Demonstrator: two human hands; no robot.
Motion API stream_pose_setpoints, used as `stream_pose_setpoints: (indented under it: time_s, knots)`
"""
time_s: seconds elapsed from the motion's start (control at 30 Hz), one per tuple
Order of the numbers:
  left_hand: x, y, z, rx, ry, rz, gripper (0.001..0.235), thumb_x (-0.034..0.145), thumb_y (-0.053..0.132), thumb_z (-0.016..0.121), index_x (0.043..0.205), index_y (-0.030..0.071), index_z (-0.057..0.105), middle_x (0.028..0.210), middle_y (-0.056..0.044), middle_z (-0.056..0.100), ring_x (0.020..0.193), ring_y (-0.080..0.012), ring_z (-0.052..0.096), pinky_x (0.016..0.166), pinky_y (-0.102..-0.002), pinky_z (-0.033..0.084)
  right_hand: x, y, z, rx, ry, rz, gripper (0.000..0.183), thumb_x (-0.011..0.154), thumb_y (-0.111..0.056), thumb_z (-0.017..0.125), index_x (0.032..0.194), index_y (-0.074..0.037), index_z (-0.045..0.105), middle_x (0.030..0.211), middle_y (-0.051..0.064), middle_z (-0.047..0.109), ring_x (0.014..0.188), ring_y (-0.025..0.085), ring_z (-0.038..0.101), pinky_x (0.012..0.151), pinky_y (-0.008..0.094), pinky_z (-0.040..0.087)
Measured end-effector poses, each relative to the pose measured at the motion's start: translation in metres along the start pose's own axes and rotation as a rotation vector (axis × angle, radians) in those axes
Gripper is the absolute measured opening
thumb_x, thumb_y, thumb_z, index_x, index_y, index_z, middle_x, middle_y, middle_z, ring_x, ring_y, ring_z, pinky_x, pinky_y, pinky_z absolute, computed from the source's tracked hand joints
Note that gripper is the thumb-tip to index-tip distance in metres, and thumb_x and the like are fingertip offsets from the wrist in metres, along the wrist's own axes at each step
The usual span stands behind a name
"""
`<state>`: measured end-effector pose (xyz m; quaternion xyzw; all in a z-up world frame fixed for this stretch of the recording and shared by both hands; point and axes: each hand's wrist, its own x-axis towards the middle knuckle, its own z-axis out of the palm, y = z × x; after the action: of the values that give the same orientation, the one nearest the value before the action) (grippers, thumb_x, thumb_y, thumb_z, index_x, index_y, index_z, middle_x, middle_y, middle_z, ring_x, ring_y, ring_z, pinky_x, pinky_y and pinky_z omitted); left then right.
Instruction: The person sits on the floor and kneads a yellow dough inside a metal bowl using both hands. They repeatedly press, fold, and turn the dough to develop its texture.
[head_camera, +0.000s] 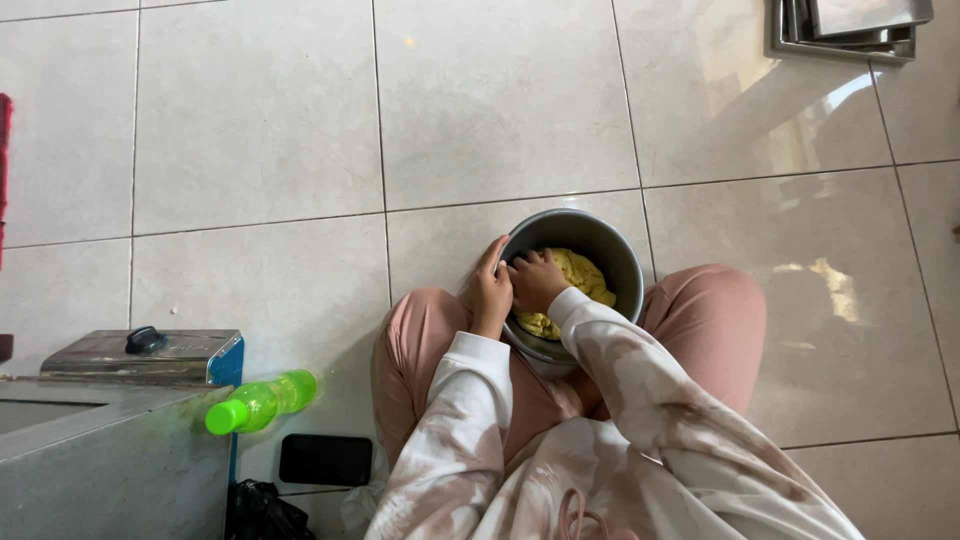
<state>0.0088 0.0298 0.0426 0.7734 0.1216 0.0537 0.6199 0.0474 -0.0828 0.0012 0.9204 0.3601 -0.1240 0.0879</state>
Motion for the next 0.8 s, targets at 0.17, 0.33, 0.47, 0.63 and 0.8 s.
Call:
stream_pose_setpoints:
  time_s: [0.17, 0.33, 0.47, 0.63, 0.8]
  knots:
    - [0.0, -0.007, 0.002, 0.046, 0.012, 0.021, 0.045, 0.093, 0.0, 0.043, 0.13, 0.021, 0.056, 0.132, -0.009, 0.054, 0.122, -0.032, 0.049, 0.099, -0.044, 0.043, -0.008, 0.008, 0.015, -0.03, 0.257, -0.03, 0.035, 0.075, -0.05, 0.054, 0.091, -0.02, 0.062, 0.088, 0.002, 0.056, 0.091, 0.025, 0.051, 0.075, 0.041, 0.035]
    - [0.002, 0.0, 0.002, 0.029, -0.01, 0.003, 0.045, 0.093, 0.0, 0.042, 0.131, 0.02, 0.056, 0.132, -0.011, 0.054, 0.122, -0.0313, 0.049, 0.099, -0.044, 0.043, -0.045, 0.034, -0.002, 0.397, 0.307, -0.034, 0.028, 0.081, -0.046, 0.062, 0.089, -0.02, 0.057, 0.083, 0.0, 0.051, 0.092, 0.023, 0.048, 0.074, 0.038, 0.035]
    - [0.003, -0.003, 0.005, 0.041, 0.001, 0.034, 0.044, 0.095, 0.0, 0.042, 0.132, 0.019, 0.055, 0.132, -0.011, 0.054, 0.122, -0.0306, 0.05, 0.1, -0.043, 0.043, -0.06, 0.038, -0.004, 0.652, 0.358, -0.013, 0.014, 0.086, -0.031, 0.063, 0.089, -0.019, 0.055, 0.088, -0.001, 0.051, 0.101, 0.022, 0.049, 0.085, 0.04, 0.037]
    - [0.003, -0.005, 0.006, 0.072, 0.005, 0.076, 0.044, 0.092, -0.002, 0.044, 0.131, 0.017, 0.055, 0.131, -0.014, 0.055, 0.123, -0.0313, 0.049, 0.1, -0.044, 0.042, -0.024, 0.012, 0.024, 0.273, 0.426, 0.06, 0.019, 0.085, -0.037, 0.057, 0.084, -0.022, 0.047, 0.089, -0.003, 0.047, 0.099, 0.018, 0.047, 0.08, 0.035, 0.036]
    - [0.004, -0.016, 0.007, 0.056, 0.033, 0.036, 0.046, 0.092, 0.0, 0.045, 0.13, 0.022, 0.056, 0.132, -0.009, 0.055, 0.122, -0.029, 0.049, 0.099, -0.041, 0.044, 0.013, -0.004, 0.042, 0.072, 0.188, 0.116, 0.021, 0.076, -0.034, 0.051, 0.09, -0.021, 0.06, 0.084, -0.001, 0.062, 0.09, 0.026, 0.054, 0.076, 0.044, 0.029]
